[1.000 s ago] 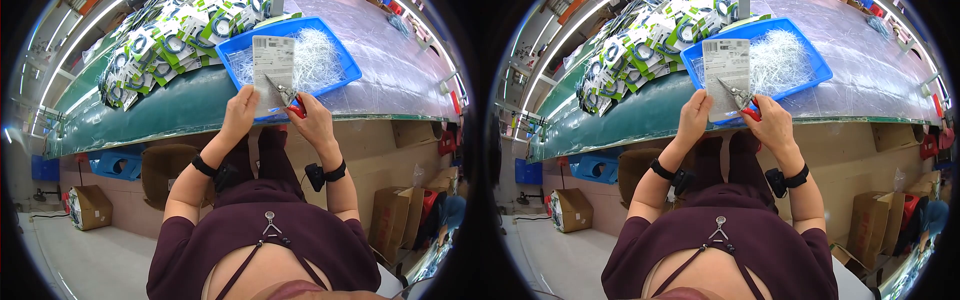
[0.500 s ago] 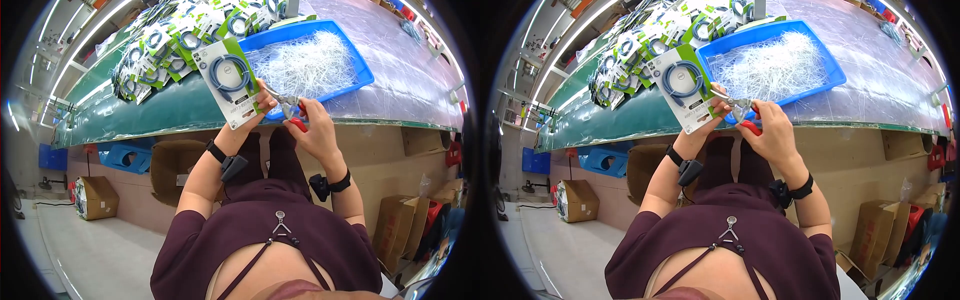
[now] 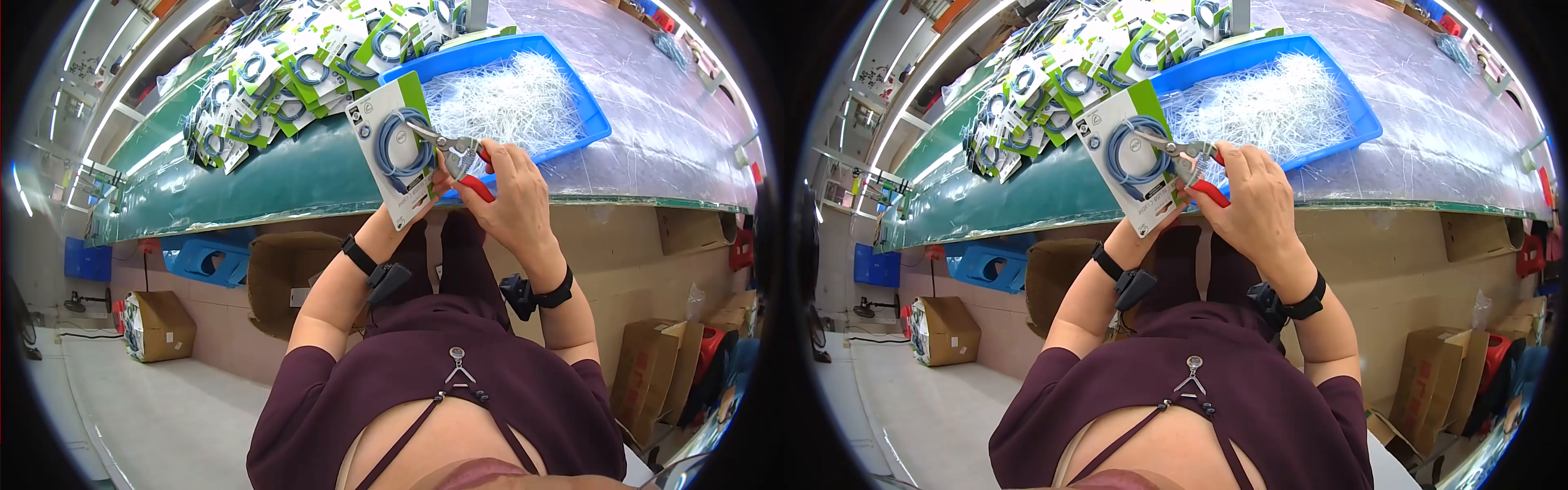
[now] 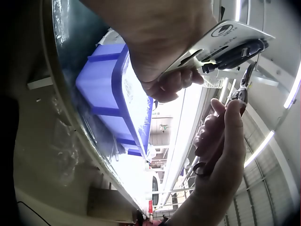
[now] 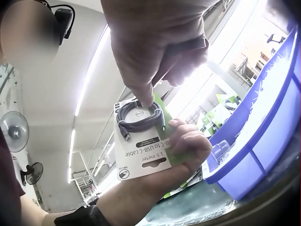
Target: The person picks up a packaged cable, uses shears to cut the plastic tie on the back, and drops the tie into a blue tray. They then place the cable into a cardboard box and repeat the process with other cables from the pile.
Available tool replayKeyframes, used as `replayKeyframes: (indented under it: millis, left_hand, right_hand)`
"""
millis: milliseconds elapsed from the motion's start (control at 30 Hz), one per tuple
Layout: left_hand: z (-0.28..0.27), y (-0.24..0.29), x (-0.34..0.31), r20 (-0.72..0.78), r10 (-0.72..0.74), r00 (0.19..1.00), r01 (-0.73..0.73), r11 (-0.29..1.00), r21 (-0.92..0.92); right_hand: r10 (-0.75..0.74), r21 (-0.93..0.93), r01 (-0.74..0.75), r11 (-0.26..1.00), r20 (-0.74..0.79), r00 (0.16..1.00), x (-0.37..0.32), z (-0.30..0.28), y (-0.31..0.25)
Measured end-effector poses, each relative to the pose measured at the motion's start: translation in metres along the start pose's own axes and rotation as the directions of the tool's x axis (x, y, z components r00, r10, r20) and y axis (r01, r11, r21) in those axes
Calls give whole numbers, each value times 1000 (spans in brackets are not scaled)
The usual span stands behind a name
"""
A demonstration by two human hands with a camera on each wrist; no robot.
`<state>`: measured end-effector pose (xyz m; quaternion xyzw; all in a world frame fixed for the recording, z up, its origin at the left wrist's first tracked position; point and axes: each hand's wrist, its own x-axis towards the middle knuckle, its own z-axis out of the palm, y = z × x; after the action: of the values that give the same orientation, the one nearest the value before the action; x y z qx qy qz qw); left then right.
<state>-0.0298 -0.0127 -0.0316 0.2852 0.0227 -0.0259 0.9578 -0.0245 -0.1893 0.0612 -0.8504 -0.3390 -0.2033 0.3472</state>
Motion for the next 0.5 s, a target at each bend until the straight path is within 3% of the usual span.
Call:
replayKeyframes:
  millis: [33, 67, 167, 200, 300, 467, 500]
  left_hand:
    - [2, -1, -1, -160, -26, 987, 22, 999, -25]
    - [1, -1, 0, -157, -25, 987, 22, 999, -24]
    - [-6, 2, 0, 36, 7, 999, -7, 1000, 0]
    - [-5, 4, 0, 38, 7, 999, -7, 1000, 0]
    - [-1, 13, -2, 223, 119, 968, -168, 961, 220]
    - [-25, 24, 13, 282, 108, 953, -223, 880, 419]
    - [-24, 24, 11, 218, 121, 968, -207, 877, 434]
  right_hand:
    - [-11, -9, 11, 1000, -1, 1000, 2, -1, -2]
    - [-22, -18, 22, 1000, -2, 1000, 3, -1, -3]
    - [-54, -31, 54, 998, -9, 998, 5, -2, -2]
    - [-73, -35, 72, 997, -14, 997, 6, -3, -1]
    - [-85, -58, 85, 995, 8, 996, 7, -11, 3]
    - [-86, -176, 95, 980, 59, 995, 12, -28, 5]
    - [-92, -212, 103, 972, 61, 994, 13, -30, 6]
